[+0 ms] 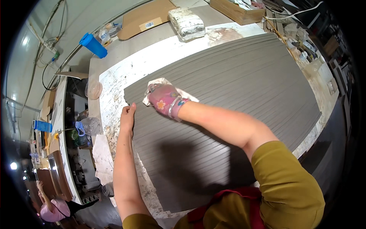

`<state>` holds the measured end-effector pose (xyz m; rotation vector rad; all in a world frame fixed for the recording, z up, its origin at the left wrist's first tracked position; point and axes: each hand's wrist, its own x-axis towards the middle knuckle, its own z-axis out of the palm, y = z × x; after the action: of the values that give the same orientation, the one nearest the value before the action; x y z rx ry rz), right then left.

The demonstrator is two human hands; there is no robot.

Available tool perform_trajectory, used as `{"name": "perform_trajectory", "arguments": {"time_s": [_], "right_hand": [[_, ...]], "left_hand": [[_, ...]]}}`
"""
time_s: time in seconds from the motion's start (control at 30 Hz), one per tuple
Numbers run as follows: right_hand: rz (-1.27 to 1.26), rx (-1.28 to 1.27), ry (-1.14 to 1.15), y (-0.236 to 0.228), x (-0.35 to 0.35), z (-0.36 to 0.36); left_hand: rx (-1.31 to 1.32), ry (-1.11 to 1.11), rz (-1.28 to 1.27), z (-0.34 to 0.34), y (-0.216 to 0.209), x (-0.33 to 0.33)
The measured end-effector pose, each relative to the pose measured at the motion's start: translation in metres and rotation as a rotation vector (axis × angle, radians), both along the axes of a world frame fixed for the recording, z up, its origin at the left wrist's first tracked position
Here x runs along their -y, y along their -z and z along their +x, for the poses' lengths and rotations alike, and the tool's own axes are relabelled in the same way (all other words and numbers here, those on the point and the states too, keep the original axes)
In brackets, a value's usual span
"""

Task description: The person wipes down a slatted wood panel with a cloth, repeatedly pouring liquid onto the panel or rag and passing the cloth across the ridges to clean them.

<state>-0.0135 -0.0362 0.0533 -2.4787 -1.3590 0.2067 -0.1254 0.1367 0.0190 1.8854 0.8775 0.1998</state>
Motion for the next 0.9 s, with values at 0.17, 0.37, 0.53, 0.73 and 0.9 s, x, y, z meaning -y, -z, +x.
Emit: {"name": "perform_trajectory", "arguments": {"time_s": [0.17, 0.37, 0.53, 0.73, 0.9], "right_hand": [[0.050, -0.036, 0.127, -0.040, 0.080, 0.023], [0.317, 0.131, 0.158, 0.047, 0.051, 0.044], [-0.314, 0.238, 0.018, 0.003, 0.070, 0.036], [-0.219, 0.151, 0.421, -0.040, 0.152, 0.061], [-0.122, 0.195, 0.386, -0.028, 0.146, 0.059]], "left_hand": [[0.014, -0.016, -0.041, -0.009, -0.003, 0.002], [0.049, 0.030, -0.064, 0.009, -0.008, 0.020], [0.011, 0.006, -0.102, -0.001, 0.001, 0.002], [0.008, 0.041, -0.103, -0.001, -0.002, 0.004], [0.064, 0.023, -0.042, -0.003, -0.005, 0.008]]}}
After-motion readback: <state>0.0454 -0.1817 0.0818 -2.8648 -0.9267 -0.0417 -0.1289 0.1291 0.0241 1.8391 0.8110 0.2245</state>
